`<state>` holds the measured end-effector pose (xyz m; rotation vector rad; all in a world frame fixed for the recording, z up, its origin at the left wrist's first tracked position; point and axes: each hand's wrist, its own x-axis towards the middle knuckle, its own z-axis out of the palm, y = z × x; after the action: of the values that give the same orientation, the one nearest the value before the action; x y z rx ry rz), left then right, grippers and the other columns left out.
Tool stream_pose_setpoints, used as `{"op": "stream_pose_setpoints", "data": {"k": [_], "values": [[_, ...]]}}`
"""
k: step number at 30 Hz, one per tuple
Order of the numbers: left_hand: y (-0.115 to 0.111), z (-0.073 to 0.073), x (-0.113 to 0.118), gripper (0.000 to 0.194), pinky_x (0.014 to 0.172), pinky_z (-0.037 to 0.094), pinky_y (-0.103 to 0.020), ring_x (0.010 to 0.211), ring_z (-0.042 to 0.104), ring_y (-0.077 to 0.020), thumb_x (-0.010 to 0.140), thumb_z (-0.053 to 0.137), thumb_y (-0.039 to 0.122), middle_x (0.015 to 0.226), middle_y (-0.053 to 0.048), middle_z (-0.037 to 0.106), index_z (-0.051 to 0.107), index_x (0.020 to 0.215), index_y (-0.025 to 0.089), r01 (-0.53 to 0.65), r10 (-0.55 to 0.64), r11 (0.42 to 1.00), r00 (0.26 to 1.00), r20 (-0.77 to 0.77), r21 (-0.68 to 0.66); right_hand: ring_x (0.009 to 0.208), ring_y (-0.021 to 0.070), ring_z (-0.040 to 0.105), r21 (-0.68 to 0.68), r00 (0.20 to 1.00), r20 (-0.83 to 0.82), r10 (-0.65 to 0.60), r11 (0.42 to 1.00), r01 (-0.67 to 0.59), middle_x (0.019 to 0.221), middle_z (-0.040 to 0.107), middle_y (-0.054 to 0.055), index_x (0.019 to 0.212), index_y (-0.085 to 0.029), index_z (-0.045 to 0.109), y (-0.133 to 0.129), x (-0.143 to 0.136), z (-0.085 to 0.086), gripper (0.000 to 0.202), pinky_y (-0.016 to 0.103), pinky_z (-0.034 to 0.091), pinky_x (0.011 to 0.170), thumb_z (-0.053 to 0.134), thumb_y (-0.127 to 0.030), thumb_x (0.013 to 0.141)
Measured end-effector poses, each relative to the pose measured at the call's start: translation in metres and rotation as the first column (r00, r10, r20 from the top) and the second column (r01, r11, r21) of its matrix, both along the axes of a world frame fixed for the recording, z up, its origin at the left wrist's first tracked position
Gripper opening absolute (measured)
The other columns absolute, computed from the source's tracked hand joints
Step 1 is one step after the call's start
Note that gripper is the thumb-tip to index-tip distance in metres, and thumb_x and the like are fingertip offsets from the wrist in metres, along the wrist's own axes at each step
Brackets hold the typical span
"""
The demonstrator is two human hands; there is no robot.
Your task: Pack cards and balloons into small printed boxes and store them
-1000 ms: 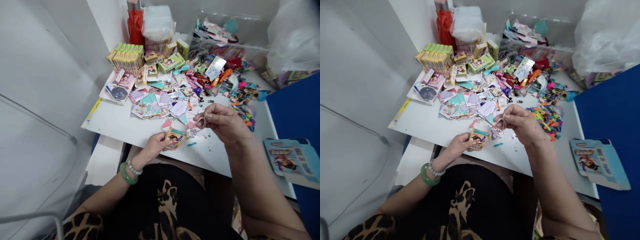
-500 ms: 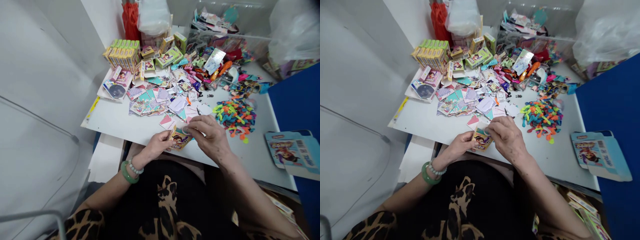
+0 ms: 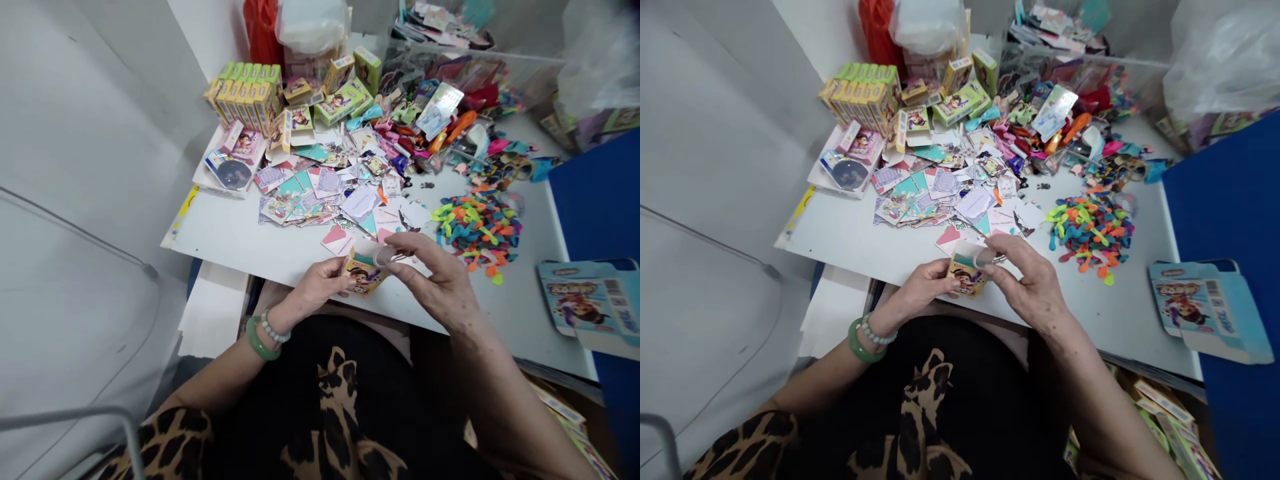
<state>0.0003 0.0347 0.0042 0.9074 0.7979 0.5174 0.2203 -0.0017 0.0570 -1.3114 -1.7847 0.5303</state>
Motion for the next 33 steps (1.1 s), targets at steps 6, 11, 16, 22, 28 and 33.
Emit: {"op": "stream_pose_setpoints", "data": {"k": [6, 11, 16, 22, 28, 33], "values": [[-0.002, -0.007, -0.002, 0.064, 0.067, 0.054, -0.025, 0.085, 0.070, -0.0190, 0.071, 0.090, 0.055, 0.108, -0.009, 0.078, 0.074, 0.119, 0.015, 0.009, -0.008, 1.000, 1.000, 0.012, -0.029, 0.088, 0.0240, 0.073, 0.120, 0.980, 0.081, -0.184, 0.978, 0.173, 0.097, 0.076, 0.007, 0.102, -0.031, 0.076, -0.002, -0.003, 0.001, 0.016, 0.039, 0.061, 0.077, 0.062, -0.025, 0.101], [-0.005, -0.008, 0.000, 0.051, 0.065, 0.052, -0.026, 0.080, 0.068, -0.0173, 0.076, 0.086, 0.044, 0.100, -0.006, 0.079, 0.077, 0.118, 0.016, -0.010, 0.014, 0.998, 0.997, -0.078, 0.057, 0.083, 0.0253, 0.073, 0.156, 0.971, 0.207, -0.122, 0.984, 0.090, 0.091, 0.075, 0.007, 0.101, -0.029, 0.076, -0.001, -0.013, 0.007, 0.019, 0.040, 0.059, 0.073, 0.058, -0.022, 0.101], [-0.007, -0.002, 0.002, 0.044, 0.070, 0.052, -0.028, 0.085, 0.068, -0.0198, 0.077, 0.084, 0.039, 0.099, -0.006, 0.078, 0.079, 0.115, 0.017, -0.005, 0.014, 0.995, 0.996, -0.087, 0.098, 0.091, 0.0262, 0.075, 0.034, 0.945, 0.327, -0.002, 0.999, -0.009, 0.099, 0.078, 0.008, 0.107, -0.028, 0.075, -0.003, -0.021, 0.008, 0.024, 0.040, 0.060, 0.079, 0.052, -0.023, 0.103], [-0.007, -0.006, -0.002, 0.049, 0.069, 0.052, -0.028, 0.082, 0.067, -0.0189, 0.075, 0.085, 0.046, 0.102, -0.008, 0.077, 0.077, 0.114, 0.016, 0.010, -0.009, 0.999, 0.999, -0.035, 0.031, 0.092, 0.0265, 0.074, 0.119, 0.959, 0.259, -0.115, 0.989, 0.086, 0.102, 0.078, 0.008, 0.108, -0.031, 0.075, -0.009, -0.014, 0.010, 0.020, 0.041, 0.061, 0.080, 0.058, -0.025, 0.101], [-0.008, 0.002, -0.002, 0.040, 0.083, 0.053, -0.032, 0.091, 0.067, -0.0222, 0.079, 0.080, 0.036, 0.097, -0.004, 0.077, 0.079, 0.113, 0.017, 0.000, 0.023, 0.985, 0.992, -0.128, 0.172, 0.077, 0.0218, 0.072, -0.080, 0.832, 0.555, 0.006, 0.996, 0.047, 0.103, 0.079, 0.006, 0.103, -0.027, 0.071, -0.017, -0.030, 0.010, 0.032, 0.032, 0.049, 0.060, 0.048, -0.008, 0.092], [-0.007, 0.007, -0.003, 0.043, 0.071, 0.052, -0.029, 0.086, 0.066, -0.0215, 0.079, 0.076, 0.037, 0.097, -0.003, 0.076, 0.077, 0.118, 0.018, 0.056, -0.008, 0.981, 0.970, -0.245, 0.188, 0.070, 0.0167, 0.065, -0.310, 0.722, 0.679, 0.128, 0.942, 0.125, 0.106, 0.076, 0.006, 0.102, -0.024, 0.071, -0.009, -0.037, 0.026, 0.036, 0.029, 0.034, 0.053, 0.051, -0.001, 0.084]]}}
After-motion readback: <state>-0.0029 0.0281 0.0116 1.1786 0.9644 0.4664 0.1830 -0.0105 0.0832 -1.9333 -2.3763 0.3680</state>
